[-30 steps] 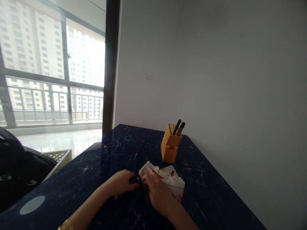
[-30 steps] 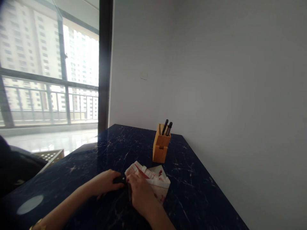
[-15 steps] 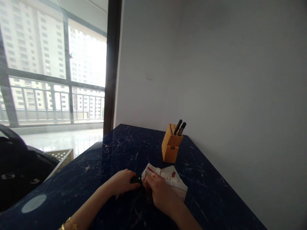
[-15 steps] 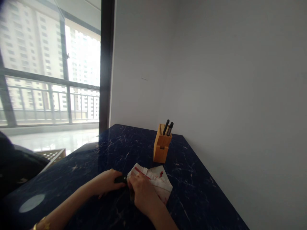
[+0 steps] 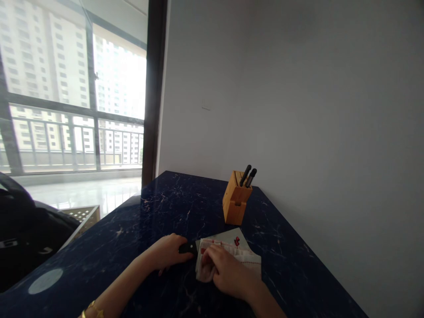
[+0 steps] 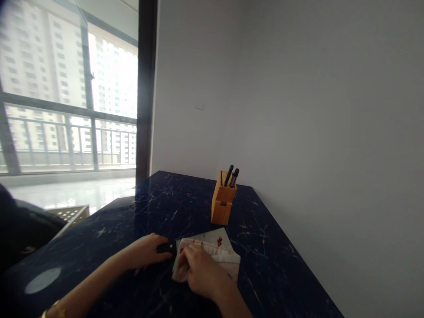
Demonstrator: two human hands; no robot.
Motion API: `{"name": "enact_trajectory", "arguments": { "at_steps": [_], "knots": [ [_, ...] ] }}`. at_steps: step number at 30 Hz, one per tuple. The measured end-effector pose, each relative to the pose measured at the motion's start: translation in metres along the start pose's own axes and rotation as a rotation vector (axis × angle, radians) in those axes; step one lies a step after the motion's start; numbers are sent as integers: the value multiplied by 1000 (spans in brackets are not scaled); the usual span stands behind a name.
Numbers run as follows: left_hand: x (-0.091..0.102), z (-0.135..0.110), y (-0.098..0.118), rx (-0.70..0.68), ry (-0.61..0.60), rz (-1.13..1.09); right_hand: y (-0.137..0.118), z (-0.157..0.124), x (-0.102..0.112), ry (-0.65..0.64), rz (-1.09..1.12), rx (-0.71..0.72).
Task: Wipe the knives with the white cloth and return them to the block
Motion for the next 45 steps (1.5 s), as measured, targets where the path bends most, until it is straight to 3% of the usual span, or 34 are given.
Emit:
{"name": "enact_trajectory", "arguments": {
  "at_steps": [5,13,24,32,37,45],
  "knots": [
    [2,-1,2,14,-38,-16,18,6,8,197,-84,-48],
    [2,-1,2,15,-23,8,-1,17,-12,159,-122,103],
    [0,1,1,22,-24,16,-1,18,-9,185,-74,46],
    [-2,1,-1,11,-17,4,-5,4,-12,43,-70,33],
    [-1,1,0,2,-38,-16,19,6,1,69,-158,-43],
    [0,1,-1,0,-30,-24,85,-2,47,365,-269,-250]
  ]
}}
Point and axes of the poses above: each hand's wrist, its own z-axis towards the middle knuckle, its own x-axis out of the back of the hand, y = z × x, the point moved 4 cm from there along z, towards the middle knuckle, and after that the axes turned 11 degrees about z, right-handed, at the moved point
